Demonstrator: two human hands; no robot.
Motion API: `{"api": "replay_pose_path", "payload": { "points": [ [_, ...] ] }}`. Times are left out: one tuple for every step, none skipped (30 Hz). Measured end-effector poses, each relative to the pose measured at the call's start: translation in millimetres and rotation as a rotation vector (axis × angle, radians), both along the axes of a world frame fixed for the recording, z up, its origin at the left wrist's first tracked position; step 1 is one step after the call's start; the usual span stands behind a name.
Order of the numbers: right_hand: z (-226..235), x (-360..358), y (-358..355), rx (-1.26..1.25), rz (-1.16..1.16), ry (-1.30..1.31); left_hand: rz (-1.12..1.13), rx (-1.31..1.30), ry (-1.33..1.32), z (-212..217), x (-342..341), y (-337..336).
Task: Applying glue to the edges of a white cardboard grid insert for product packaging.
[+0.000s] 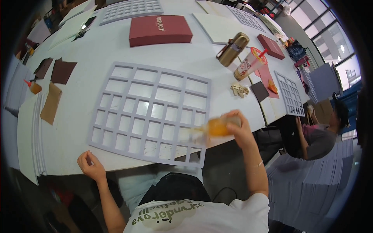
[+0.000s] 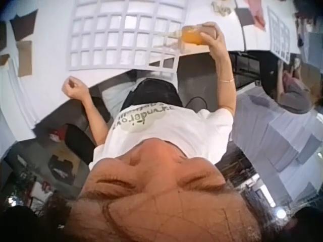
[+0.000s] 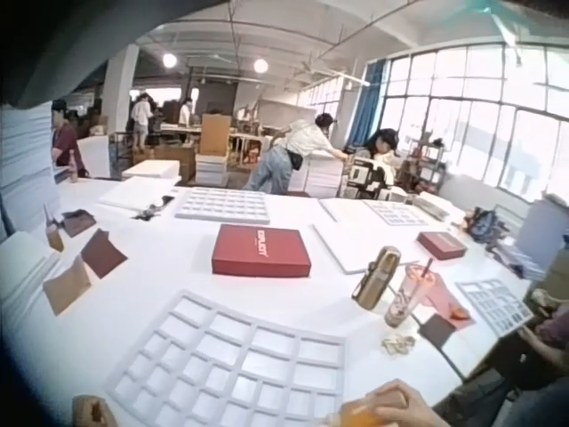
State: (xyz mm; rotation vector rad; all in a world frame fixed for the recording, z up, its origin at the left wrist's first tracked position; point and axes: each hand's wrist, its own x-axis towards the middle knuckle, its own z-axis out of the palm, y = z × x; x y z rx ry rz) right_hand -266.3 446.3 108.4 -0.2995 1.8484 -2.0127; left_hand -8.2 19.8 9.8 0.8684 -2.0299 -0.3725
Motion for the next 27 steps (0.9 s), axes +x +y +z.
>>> {"api": "replay_pose_path", "payload": {
  "points": [
    [7,-16,2,0.028,-0.085,-0.040,0.005,-0.004,-0.007,-1,4,-2],
    [2,-38,11,0.070,-0.183,0.041,0.001,-0.002,-0.010,-3,5,-3],
    [2,-57,17,0.092,-0.231,0.085,0.006,-0.003,-0.002,-2,4,-2],
    [0,-75,20,0.113,-0.264,0.099,-0.001,-0.008,0.004,-2,6,-2],
    [-1,-90,27,0.138,-0.301,0.116,0.010,0.002,-0.007,-4,6,-3],
    [-4,-103,34,0.169,-0.316,0.140,0.021,0.013,-0.020,-5,6,-4],
    [-5,-112,36,0.165,-0.321,0.142,0.034,0.034,-0.037,-5,7,-5],
    [-6,-119,38,0.186,-0.317,0.149,0.029,0.030,-0.036,-6,7,-5],
    [-7,-126,40,0.206,-0.313,0.154,0.028,0.029,-0.034,-7,6,-6],
    [-7,-130,38,0.204,-0.309,0.157,0.027,0.027,-0.037,-7,7,-7],
    [-7,-134,38,0.202,-0.313,0.148,0.023,0.023,-0.044,-9,8,-9],
    [-9,-139,38,0.214,-0.299,0.159,0.020,0.026,-0.027,-12,9,-11],
    [-11,-143,38,0.227,-0.284,0.166,0.018,0.030,-0.012,-12,10,-12],
    [-12,-145,39,0.233,-0.275,0.170,0.014,0.027,-0.027,-12,10,-11],
    [-13,-146,41,0.238,-0.278,0.173,0.015,0.031,-0.013,-14,9,-10],
    [-9,-145,41,0.246,-0.277,0.176,0.019,0.038,-0.001,-13,7,-9],
    [-5,-141,42,0.252,-0.259,0.174,0.035,0.077,0.000,-13,6,-8],
    [-4,-134,44,0.257,-0.261,0.159,0.032,0.079,-0.015,-13,8,-9],
    [-4,-129,47,0.256,-0.228,0.162,0.030,0.067,-0.025,-11,7,-8],
    [-4,-122,51,0.256,-0.196,0.165,0.028,0.056,-0.035,-11,6,-7],
    [-5,-111,55,0.256,-0.188,0.151,0.026,0.056,-0.050,-10,5,-6],
    [-5,-101,53,0.262,-0.175,0.140,0.037,0.048,-0.034,-12,8,-6],
    [-4,-89,55,0.261,-0.151,0.132,0.041,0.043,-0.016,-13,8,-6],
    [-2,-77,57,0.261,-0.125,0.122,0.047,0.053,-0.028,-14,8,-5],
    [3,-63,60,0.269,-0.108,0.103,0.046,0.038,-0.033,-13,8,-5],
    [1,-51,64,0.281,-0.097,0.136,0.048,0.020,-0.039,-13,9,-5],
    [-1,-41,68,0.294,-0.086,0.168,0.044,-0.005,-0.044,-19,11,-9]
  ]
}}
